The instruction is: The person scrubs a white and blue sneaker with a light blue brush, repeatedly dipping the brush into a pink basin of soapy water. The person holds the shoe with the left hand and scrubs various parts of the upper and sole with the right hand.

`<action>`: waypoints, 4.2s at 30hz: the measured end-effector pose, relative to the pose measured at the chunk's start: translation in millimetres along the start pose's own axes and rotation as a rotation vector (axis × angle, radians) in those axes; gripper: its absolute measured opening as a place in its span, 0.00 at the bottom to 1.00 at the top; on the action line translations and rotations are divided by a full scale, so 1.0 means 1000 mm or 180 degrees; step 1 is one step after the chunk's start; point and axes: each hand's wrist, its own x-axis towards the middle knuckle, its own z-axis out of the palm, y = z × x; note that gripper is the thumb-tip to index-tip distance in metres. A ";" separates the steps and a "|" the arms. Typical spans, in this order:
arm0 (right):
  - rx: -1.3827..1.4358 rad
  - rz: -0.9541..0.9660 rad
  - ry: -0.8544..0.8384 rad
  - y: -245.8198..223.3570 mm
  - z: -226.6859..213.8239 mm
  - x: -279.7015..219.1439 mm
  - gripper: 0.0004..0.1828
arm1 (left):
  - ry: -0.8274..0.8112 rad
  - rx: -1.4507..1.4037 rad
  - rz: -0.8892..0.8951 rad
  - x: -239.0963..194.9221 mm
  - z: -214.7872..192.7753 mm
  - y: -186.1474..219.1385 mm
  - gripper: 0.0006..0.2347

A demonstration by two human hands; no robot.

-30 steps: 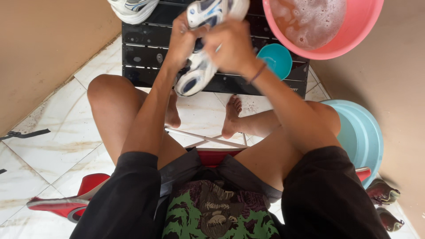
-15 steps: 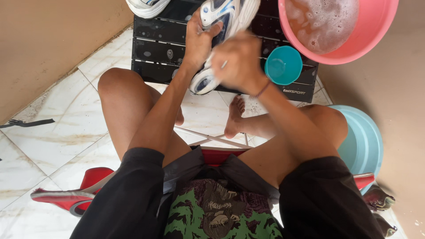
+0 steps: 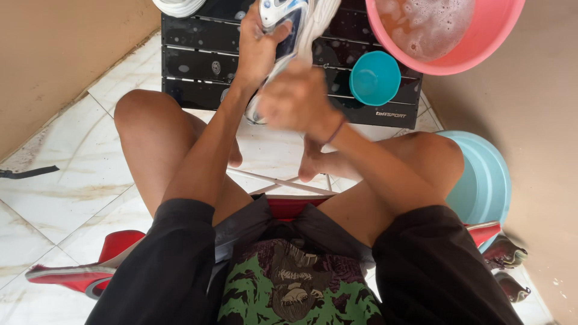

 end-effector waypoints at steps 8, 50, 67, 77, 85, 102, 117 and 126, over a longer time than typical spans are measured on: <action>-0.0048 -0.0053 -0.0045 -0.031 0.009 -0.011 0.20 | 0.0140 0.0067 0.0014 -0.001 0.001 0.009 0.16; -0.0161 0.0872 -0.0216 0.064 -0.004 -0.021 0.23 | -0.0220 0.0365 0.0390 0.004 0.005 0.011 0.15; 0.0009 0.1054 -0.0370 0.103 0.005 -0.038 0.24 | -0.0298 -0.0042 0.0138 0.007 0.003 0.000 0.18; 0.0860 0.0107 -0.0318 0.030 -0.018 -0.005 0.18 | -0.0018 -0.0528 -0.0210 0.009 -0.006 -0.015 0.21; 0.0596 0.0841 -0.0148 0.075 -0.005 -0.027 0.22 | -0.0098 -0.0702 -0.0233 0.016 -0.013 -0.003 0.20; 0.0240 0.1152 -0.0050 0.078 -0.003 -0.023 0.23 | -0.0470 -0.0412 -0.1834 0.020 -0.004 0.080 0.13; 0.0489 0.0320 -0.0404 0.058 -0.007 -0.012 0.23 | -0.1381 0.0440 -0.2203 0.010 0.007 0.092 0.19; 0.0469 0.0226 -0.0850 0.095 -0.015 -0.026 0.18 | -0.1306 0.0536 -0.2369 0.006 0.007 0.101 0.22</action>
